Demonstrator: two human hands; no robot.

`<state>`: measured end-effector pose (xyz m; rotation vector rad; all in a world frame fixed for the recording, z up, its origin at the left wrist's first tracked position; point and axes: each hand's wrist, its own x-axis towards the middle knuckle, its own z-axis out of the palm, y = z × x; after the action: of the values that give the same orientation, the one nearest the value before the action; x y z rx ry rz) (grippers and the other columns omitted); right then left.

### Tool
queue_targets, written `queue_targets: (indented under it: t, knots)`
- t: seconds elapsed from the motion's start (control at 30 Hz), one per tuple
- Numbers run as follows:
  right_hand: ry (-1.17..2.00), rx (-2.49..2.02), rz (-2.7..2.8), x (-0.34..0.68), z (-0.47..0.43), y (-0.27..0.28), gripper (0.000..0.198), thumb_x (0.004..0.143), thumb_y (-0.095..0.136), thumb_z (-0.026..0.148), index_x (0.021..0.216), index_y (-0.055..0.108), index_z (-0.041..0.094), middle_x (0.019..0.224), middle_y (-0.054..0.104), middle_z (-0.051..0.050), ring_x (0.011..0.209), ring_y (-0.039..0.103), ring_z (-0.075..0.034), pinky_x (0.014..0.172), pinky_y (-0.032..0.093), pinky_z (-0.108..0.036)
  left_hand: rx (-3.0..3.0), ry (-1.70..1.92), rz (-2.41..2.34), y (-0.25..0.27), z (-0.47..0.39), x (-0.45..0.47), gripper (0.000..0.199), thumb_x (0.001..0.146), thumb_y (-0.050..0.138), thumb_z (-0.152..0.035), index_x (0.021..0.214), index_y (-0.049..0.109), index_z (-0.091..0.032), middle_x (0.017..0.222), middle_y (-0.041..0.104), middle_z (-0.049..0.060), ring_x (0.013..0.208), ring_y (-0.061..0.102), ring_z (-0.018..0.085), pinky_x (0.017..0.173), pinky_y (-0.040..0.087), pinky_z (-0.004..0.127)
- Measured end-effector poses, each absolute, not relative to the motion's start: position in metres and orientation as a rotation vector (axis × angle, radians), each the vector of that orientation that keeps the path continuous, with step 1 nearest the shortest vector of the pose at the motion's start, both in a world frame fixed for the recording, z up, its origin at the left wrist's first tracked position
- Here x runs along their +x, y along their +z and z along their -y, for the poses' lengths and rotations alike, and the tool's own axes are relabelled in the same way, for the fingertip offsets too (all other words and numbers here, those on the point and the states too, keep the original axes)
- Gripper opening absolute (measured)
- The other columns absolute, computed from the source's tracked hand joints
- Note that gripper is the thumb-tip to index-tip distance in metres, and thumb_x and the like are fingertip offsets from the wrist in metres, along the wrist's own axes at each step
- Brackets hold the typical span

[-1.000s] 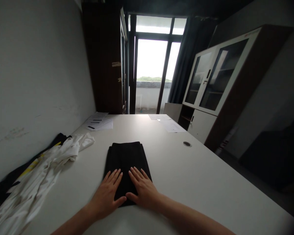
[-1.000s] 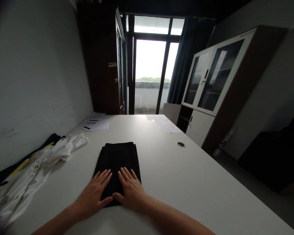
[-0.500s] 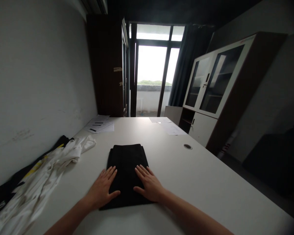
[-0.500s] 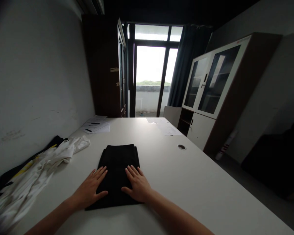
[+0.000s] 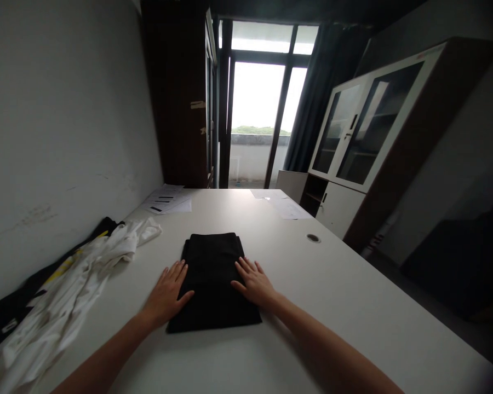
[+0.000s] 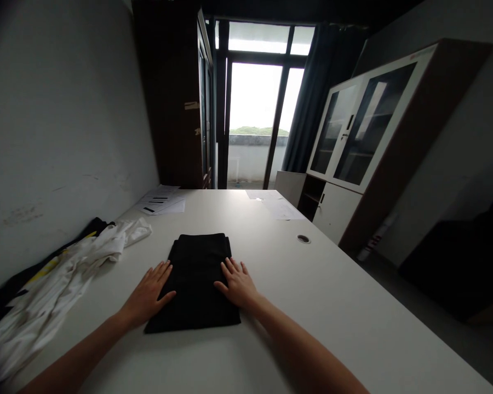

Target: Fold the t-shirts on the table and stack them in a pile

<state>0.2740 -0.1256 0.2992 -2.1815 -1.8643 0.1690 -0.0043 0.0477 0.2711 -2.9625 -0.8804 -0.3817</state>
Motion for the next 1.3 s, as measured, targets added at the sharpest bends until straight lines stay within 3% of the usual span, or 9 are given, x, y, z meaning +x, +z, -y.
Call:
queue_targets:
  t: [0.17,0.3,0.4,0.57,0.73,0.93,1.13,1.3]
  knots:
    - [0.207,-1.834,2.2,0.27,0.125,0.297,0.068,0.106,0.041,0.06,0.165,0.024,0.032,0.169,0.017,0.002,0.157,0.011,-0.021,0.128,0.006,-0.041,-3.075,-0.229,0.685,0.277,-0.038,0.002,0.074,0.103,0.038,-0.063,0.162,0.032,-0.019,0.169,0.024,0.007,0.157,0.021,0.027,0.128,0.017,0.048]
    - [0.181,-2.07,2.049,0.282,0.116,0.29,0.065,0.107,0.037,0.057,0.163,0.031,0.025,0.168,0.021,-0.004,0.157,0.014,-0.024,0.128,0.007,-0.045,-2.959,-0.298,1.006,0.277,-0.047,0.001,0.069,0.104,0.038,-0.056,0.16,0.037,-0.015,0.168,0.026,0.012,0.156,0.022,0.031,0.126,0.016,0.054]
    - [0.056,-2.185,1.929,0.289,0.103,0.286,0.069,0.106,0.038,0.061,0.162,0.036,0.021,0.168,0.021,-0.008,0.157,0.013,-0.028,0.128,0.01,-0.05,-2.975,-0.392,0.888,0.277,-0.047,0.006,0.071,0.104,0.039,-0.055,0.161,0.033,-0.014,0.169,0.024,0.012,0.157,0.018,0.029,0.127,0.017,0.051]
    - [0.106,-1.869,2.174,0.282,0.084,0.279,0.066,0.106,0.033,0.064,0.163,0.032,0.03,0.168,0.022,0.0,0.156,0.015,-0.021,0.128,0.015,-0.043,-3.052,-0.248,0.689,0.276,-0.05,0.023,0.071,0.103,0.037,-0.062,0.161,0.036,-0.02,0.168,0.027,0.009,0.156,0.022,0.027,0.127,0.019,0.05]
    - [0.046,-2.223,1.885,0.29,0.064,0.275,0.071,0.105,0.036,0.064,0.161,0.038,0.021,0.166,0.026,-0.01,0.156,0.016,-0.029,0.127,0.013,-0.053,-2.875,-0.227,1.05,0.282,-0.075,0.035,0.07,0.101,0.044,-0.057,0.157,0.042,-0.015,0.166,0.031,0.016,0.155,0.024,0.035,0.125,0.017,0.057]
    - [0.065,-2.094,1.981,0.285,0.032,0.273,0.064,0.107,0.033,0.06,0.162,0.036,0.027,0.167,0.025,-0.004,0.157,0.015,-0.023,0.127,0.015,-0.045,-2.974,-0.197,0.859,0.282,-0.085,0.078,0.069,0.105,0.032,-0.056,0.16,0.036,-0.015,0.169,0.025,0.011,0.157,0.021,0.028,0.126,0.02,0.048]
    - [0.038,-2.377,1.692,0.301,0.011,0.268,0.073,0.106,0.036,0.061,0.162,0.033,0.015,0.167,0.023,-0.016,0.156,0.016,-0.031,0.125,0.014,-0.053,-2.807,-0.174,1.248,0.274,-0.112,0.09,0.073,0.104,0.032,-0.056,0.159,0.035,-0.008,0.167,0.027,0.019,0.156,0.021,0.036,0.125,0.014,0.056]
    - [0.082,-2.162,1.915,0.304,-0.017,0.271,0.06,0.108,0.033,0.051,0.163,0.033,0.025,0.168,0.024,-0.005,0.156,0.015,-0.021,0.126,0.015,-0.044,-2.967,-0.154,0.947,0.272,-0.122,0.118,0.065,0.105,0.031,-0.047,0.162,0.031,-0.015,0.17,0.023,0.011,0.157,0.02,0.028,0.126,0.018,0.049]
